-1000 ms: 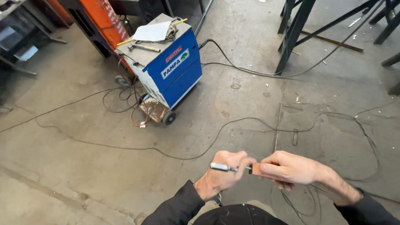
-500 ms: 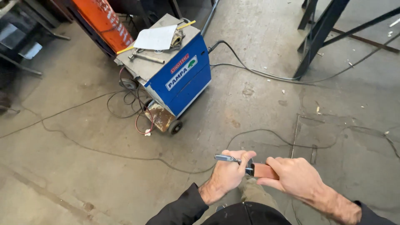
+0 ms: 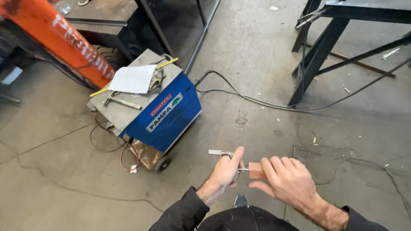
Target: The person walks through a workshop while holding a threaded rod and a wooden block. They repeatedly insert the rod into the block and rotate it to tighten or loosen the fit, then remove the rod and repeat the cycle.
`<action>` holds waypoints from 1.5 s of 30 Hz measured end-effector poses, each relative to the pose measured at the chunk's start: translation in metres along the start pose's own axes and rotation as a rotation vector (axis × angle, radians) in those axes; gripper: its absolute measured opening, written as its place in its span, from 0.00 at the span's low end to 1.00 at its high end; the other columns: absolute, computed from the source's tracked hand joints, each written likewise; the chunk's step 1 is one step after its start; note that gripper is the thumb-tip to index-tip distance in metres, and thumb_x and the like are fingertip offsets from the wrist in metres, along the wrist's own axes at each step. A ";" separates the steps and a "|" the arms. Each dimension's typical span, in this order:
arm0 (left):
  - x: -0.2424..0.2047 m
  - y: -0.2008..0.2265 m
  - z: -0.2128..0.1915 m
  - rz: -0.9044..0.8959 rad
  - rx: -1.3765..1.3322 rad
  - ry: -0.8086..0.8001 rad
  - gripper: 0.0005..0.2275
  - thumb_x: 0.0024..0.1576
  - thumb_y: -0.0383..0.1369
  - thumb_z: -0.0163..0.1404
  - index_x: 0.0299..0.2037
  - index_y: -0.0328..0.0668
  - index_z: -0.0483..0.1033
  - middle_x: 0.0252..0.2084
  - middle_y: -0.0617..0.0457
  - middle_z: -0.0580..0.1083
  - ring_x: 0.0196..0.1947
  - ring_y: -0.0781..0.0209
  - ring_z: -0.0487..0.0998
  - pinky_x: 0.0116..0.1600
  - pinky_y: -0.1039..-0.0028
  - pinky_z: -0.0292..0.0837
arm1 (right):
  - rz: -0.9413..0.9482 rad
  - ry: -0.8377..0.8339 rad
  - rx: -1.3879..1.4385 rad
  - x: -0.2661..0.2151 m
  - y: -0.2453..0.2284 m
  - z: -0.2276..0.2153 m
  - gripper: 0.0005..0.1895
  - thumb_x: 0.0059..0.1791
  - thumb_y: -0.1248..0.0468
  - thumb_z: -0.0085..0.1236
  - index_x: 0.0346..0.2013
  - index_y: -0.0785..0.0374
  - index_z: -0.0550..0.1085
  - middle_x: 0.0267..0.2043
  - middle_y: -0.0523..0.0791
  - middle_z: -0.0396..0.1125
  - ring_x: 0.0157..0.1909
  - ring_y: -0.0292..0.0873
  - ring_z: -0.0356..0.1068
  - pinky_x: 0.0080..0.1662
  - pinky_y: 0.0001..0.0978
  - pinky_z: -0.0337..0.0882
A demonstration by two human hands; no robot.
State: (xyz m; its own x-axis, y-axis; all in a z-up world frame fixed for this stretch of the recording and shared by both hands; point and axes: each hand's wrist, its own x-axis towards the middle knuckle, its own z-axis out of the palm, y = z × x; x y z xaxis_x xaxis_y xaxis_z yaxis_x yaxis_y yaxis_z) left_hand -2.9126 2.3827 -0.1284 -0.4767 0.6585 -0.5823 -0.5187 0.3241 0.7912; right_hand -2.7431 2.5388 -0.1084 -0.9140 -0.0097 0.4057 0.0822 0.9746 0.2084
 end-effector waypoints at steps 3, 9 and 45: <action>0.021 0.030 0.014 0.000 0.226 0.073 0.29 0.73 0.53 0.44 0.26 0.36 0.76 0.18 0.56 0.62 0.12 0.64 0.60 0.18 0.73 0.63 | -0.071 0.015 -0.059 0.011 0.038 0.035 0.38 0.54 0.23 0.53 0.40 0.55 0.75 0.33 0.41 0.62 0.30 0.40 0.62 0.33 0.32 0.62; 0.108 0.051 0.018 0.190 0.417 0.000 0.30 0.72 0.51 0.45 0.24 0.35 0.80 0.21 0.55 0.71 0.25 0.63 0.72 0.37 0.72 0.73 | -0.032 0.015 0.003 0.045 0.089 0.066 0.35 0.52 0.25 0.62 0.29 0.52 0.69 0.28 0.40 0.57 0.26 0.41 0.59 0.31 0.32 0.64; 0.596 0.446 -0.050 0.377 0.877 -0.269 0.16 0.59 0.35 0.58 0.22 0.42 0.65 0.20 0.57 0.66 0.22 0.58 0.65 0.33 0.65 0.71 | -0.235 0.122 -0.448 0.504 0.475 0.315 0.08 0.54 0.60 0.64 0.35 0.59 0.75 0.27 0.42 0.62 0.25 0.38 0.55 0.30 0.32 0.56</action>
State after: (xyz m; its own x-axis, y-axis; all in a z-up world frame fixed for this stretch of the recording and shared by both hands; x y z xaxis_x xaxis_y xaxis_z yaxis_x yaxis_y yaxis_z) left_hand -3.4631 2.8859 -0.1315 -0.2693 0.9191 -0.2877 0.3951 0.3779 0.8373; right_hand -3.2902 3.0677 -0.0856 -0.8773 -0.2686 0.3978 0.0670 0.7521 0.6556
